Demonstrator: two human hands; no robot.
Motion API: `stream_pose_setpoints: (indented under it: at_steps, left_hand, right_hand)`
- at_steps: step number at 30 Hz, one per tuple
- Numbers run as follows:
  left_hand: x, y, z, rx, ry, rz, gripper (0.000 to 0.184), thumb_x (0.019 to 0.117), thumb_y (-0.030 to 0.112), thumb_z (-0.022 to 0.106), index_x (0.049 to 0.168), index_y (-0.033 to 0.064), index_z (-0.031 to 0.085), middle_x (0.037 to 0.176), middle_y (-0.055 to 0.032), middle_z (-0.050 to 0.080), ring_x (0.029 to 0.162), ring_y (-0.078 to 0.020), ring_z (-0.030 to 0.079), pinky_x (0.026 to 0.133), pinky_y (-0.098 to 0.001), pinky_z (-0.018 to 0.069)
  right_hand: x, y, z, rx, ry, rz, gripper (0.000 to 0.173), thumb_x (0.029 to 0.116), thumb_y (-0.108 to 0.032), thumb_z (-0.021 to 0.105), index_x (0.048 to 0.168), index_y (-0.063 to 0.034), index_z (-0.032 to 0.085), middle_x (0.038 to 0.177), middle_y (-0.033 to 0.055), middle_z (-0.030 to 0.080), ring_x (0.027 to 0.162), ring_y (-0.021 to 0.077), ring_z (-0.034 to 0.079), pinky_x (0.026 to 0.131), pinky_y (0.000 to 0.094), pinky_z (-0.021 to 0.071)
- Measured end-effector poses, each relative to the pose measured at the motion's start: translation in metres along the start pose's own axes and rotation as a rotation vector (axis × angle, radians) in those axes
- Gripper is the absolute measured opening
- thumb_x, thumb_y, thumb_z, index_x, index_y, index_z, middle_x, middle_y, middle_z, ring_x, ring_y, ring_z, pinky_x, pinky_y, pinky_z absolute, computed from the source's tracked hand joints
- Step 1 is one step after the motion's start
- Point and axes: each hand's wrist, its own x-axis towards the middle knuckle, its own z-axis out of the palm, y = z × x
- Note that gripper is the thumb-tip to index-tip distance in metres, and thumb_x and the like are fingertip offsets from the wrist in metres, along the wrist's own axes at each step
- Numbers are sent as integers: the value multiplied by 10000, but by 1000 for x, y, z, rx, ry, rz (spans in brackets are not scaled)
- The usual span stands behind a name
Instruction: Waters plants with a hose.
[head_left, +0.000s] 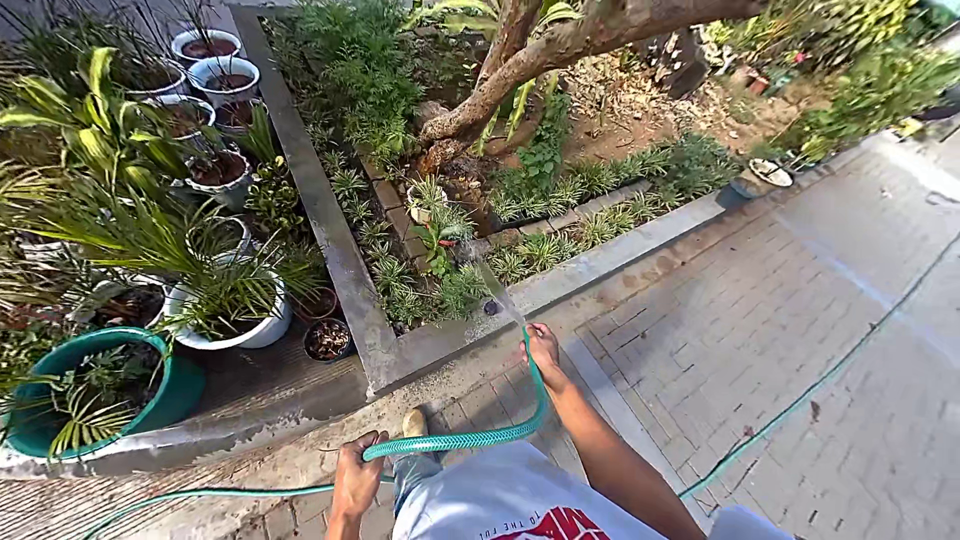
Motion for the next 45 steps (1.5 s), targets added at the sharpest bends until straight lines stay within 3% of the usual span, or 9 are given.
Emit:
stream_pose_setpoints:
  at_steps: [7, 15, 21, 29, 40, 45]
  left_hand:
    - [39, 3, -27, 52, 14, -17, 362, 889, 155, 562, 560, 221, 425, 503, 145, 364, 446, 34, 349, 447, -198, 297]
    - [52, 3, -43, 61, 80, -59, 313, 852, 163, 570, 565, 221, 458, 505, 153, 389, 442, 42, 363, 440, -189, 309]
    - [62, 10, -44, 93, 109, -16, 336, 857, 152, 568, 556, 222, 436, 499, 147, 368, 437, 38, 345, 438, -187, 293]
    - [70, 17, -31, 120, 112, 3, 282, 845, 157, 587, 581, 198, 497, 505, 148, 400, 446, 52, 379, 448, -182, 324]
    - [85, 21, -30, 146, 96, 26, 293, 845, 166, 599, 578, 201, 482, 511, 143, 395, 455, 40, 380, 457, -192, 324]
    - [83, 17, -28, 168, 78, 28, 336, 884, 199, 570, 565, 206, 461, 502, 131, 383, 448, 20, 375, 452, -216, 315]
  right_hand:
    - [13, -49, 48, -36, 34, -85, 336, 1120, -247, 454, 1351, -15, 527, 722, 69, 567, 452, 109, 519, 439, 255, 480]
    - [26, -63, 82, -41, -2, -54, 320, 1116, -237, 468, 1328, -9, 540, 706, 78, 577, 453, 113, 522, 446, 257, 480]
    - [40, -78, 86, -76, -34, -83, 337, 1116, -259, 465, 1346, -25, 543, 697, 78, 580, 454, 123, 523, 455, 274, 484]
    - [50, -102, 80, -99, -9, -76, 337, 1120, -251, 451, 1359, -28, 533, 701, 78, 571, 452, 122, 522, 456, 272, 484]
    - [58, -87, 72, -96, 11, -38, 321, 1116, -236, 449, 1343, -33, 551, 765, 88, 587, 481, 128, 540, 475, 285, 499]
    - [60, -85, 71, -98, -32, -88, 318, 1120, -252, 450, 1334, -38, 549, 702, 73, 579, 449, 124, 527, 443, 272, 481]
